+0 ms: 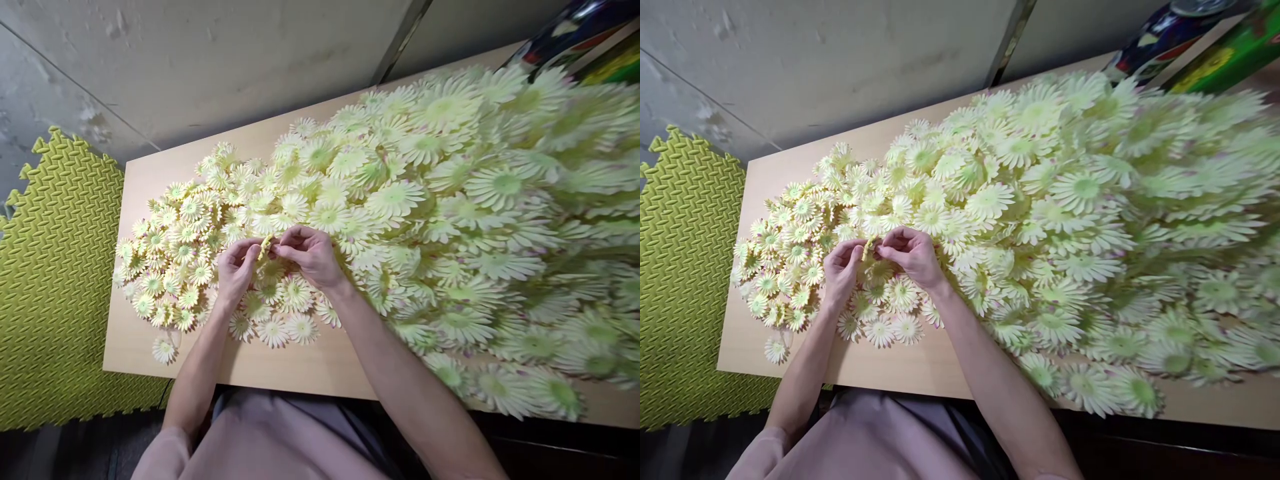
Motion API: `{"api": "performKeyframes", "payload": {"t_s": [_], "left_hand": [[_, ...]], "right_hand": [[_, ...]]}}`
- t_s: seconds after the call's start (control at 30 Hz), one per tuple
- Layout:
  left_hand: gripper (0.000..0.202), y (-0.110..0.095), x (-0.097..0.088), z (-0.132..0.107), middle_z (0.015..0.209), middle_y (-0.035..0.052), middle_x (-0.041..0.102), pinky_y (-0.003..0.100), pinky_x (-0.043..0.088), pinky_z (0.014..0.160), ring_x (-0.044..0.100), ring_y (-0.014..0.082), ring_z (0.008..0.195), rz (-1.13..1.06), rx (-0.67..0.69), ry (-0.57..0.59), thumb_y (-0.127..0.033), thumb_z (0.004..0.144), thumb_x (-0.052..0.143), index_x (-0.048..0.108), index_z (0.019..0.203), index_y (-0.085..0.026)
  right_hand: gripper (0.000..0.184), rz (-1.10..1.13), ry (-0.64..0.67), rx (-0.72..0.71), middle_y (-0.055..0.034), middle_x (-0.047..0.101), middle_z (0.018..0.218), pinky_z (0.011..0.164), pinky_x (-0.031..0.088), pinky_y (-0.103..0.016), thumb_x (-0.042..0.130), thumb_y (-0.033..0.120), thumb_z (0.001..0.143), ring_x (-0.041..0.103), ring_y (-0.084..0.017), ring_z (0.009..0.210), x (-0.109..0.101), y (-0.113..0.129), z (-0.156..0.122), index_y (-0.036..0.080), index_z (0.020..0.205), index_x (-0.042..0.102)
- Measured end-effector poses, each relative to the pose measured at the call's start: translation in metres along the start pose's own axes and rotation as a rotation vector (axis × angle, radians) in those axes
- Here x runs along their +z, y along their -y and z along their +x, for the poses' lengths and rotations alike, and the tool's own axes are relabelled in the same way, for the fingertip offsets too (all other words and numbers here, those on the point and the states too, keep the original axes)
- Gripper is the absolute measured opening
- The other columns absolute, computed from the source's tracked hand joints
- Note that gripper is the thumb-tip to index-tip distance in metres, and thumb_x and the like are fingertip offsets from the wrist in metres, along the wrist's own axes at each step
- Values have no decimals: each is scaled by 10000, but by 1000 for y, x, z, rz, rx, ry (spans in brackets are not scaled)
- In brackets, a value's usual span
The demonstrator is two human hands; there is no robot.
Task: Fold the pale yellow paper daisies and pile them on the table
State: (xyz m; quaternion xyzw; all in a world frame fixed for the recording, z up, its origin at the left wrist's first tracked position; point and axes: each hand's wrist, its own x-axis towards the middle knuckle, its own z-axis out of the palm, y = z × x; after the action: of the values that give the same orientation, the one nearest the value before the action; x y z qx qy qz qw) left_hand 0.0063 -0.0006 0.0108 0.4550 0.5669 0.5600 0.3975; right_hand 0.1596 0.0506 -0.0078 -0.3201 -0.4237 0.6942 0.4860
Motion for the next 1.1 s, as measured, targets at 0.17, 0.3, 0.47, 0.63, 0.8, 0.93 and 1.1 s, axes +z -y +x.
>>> {"api": "performKeyframes", "payload": {"t_s": [0.17, 0.3, 0.47, 0.63, 0.8, 0.93, 1.1], "left_hand": [[271, -1, 1, 0, 872, 69, 783, 241, 534, 665, 704, 142, 740, -100, -37, 25, -426, 749, 781, 783, 899, -200], [265, -1, 3, -1, 867, 74, 780, 248, 542, 675, 707, 144, 743, -115, -37, 5, -403, 721, 809, 777, 866, -183], [270, 1, 6, -2, 730, 33, 722, 215, 495, 611, 642, 96, 642, -123, -41, -58, -430, 721, 800, 744, 794, -177], [325, 6, 4, 0, 620, -14, 598, 182, 384, 504, 500, 49, 535, -157, -59, -49, -461, 747, 771, 683, 730, -149], [382, 13, 7, 3, 554, -65, 442, 167, 296, 440, 335, 22, 464, -339, -143, -95, -473, 728, 784, 599, 663, -146], [416, 13, 5, 6, 588, -65, 443, 153, 354, 455, 364, 27, 491, -459, -209, -144, -487, 663, 827, 577, 651, -155], [432, 9, -5, 11, 681, -45, 495, 187, 495, 600, 465, 48, 581, -486, -213, -212, -534, 666, 807, 582, 695, -167]], "right_hand": [[190, 24, 10, 1, 26, 724, 710, 638, 562, -239, 868, 214, 636, 674, -118, 642, 1, 1, -1, 215, 721, 698], [202, 37, 42, 3, 29, 730, 718, 608, 550, -208, 871, 179, 627, 668, -102, 631, 0, -1, -2, 212, 738, 706], [215, 18, 39, -5, 30, 715, 704, 601, 550, -202, 875, 164, 613, 656, -97, 621, -1, -2, -1, 202, 732, 700], [224, 44, 89, -6, 24, 709, 714, 608, 553, -213, 866, 150, 619, 660, -104, 634, -1, -2, -1, 197, 738, 682], [220, 51, 95, -7, 51, 621, 633, 495, 458, -186, 849, 166, 644, 546, -70, 533, -1, -4, -1, 196, 719, 645], [242, 129, 104, 3, 38, 620, 675, 500, 436, -194, 834, 122, 597, 530, -73, 560, -3, 0, 0, 191, 684, 619], [165, 258, 42, -63, 39, 562, 633, 476, 385, -209, 735, 109, 592, 483, -87, 562, -6, 7, 2, 202, 663, 618]]}}
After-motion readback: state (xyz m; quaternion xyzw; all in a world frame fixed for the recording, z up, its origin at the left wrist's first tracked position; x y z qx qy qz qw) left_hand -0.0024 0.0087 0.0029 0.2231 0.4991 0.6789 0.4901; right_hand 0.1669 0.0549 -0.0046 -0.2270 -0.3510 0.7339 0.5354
